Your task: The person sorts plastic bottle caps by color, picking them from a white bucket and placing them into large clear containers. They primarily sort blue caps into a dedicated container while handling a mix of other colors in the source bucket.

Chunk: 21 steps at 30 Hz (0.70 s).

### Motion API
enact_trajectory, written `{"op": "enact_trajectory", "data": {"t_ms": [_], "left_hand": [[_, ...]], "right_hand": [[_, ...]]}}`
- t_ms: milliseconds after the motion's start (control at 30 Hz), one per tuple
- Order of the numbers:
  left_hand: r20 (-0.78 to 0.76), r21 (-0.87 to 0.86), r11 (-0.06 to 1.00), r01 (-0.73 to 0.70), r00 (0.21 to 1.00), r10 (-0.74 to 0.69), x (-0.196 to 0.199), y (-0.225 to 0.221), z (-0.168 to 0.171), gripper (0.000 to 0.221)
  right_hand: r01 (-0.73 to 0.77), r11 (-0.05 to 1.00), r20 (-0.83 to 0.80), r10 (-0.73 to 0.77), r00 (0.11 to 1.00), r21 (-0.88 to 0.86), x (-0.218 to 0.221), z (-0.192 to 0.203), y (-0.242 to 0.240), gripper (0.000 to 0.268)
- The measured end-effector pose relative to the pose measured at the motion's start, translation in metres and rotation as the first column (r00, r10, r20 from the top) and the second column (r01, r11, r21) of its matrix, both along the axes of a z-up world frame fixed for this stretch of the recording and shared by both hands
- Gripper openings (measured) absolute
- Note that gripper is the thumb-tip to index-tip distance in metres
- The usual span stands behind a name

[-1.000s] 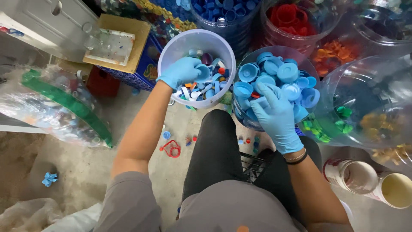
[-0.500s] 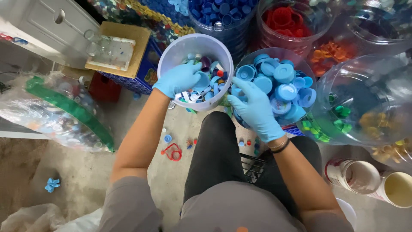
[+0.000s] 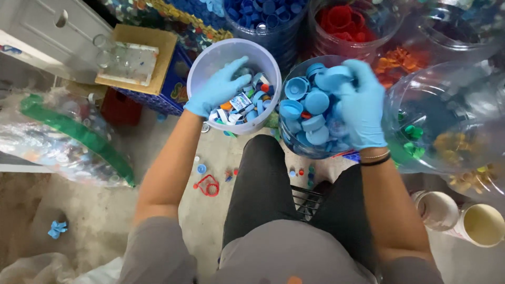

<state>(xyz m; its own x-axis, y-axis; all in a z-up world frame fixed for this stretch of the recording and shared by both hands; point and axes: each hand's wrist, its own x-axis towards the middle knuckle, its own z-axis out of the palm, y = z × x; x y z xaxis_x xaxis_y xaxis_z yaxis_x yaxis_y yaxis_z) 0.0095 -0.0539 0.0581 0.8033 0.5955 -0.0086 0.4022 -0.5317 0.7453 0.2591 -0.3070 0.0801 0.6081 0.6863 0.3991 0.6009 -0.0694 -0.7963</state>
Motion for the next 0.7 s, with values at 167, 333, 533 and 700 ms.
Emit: {"op": "enact_trajectory", "data": {"t_ms": [167,333,533,700], "left_hand": [[-0.381,0.262,0.962,-0.073,0.908,0.172,0.005,0.077,-0.140,0.042],[-0.632,0.364,0.927,0.089,0.755,0.175,0.007,0.086,-0.175,0.039],[-0.429,0.537,0.843,-0.044,0.846,0.317,0.012,0.100,-0.156,0.025],[-0.410,0.690,0.724,-0.005,0.822,0.396,0.005,0.137,-0.210,0.016]], "right_hand": [[0.061,0.992,0.594,0.017,0.804,-0.111,0.023,-0.029,0.012,0.054],[0.077,0.958,0.662,0.133,0.738,-0.278,0.004,-0.041,0.013,0.050],[-0.009,0.951,0.586,0.198,0.786,-0.309,0.003,-0.055,0.006,0.049],[-0.025,0.970,0.557,0.160,0.815,-0.243,-0.005,-0.034,0.001,0.045]]}}
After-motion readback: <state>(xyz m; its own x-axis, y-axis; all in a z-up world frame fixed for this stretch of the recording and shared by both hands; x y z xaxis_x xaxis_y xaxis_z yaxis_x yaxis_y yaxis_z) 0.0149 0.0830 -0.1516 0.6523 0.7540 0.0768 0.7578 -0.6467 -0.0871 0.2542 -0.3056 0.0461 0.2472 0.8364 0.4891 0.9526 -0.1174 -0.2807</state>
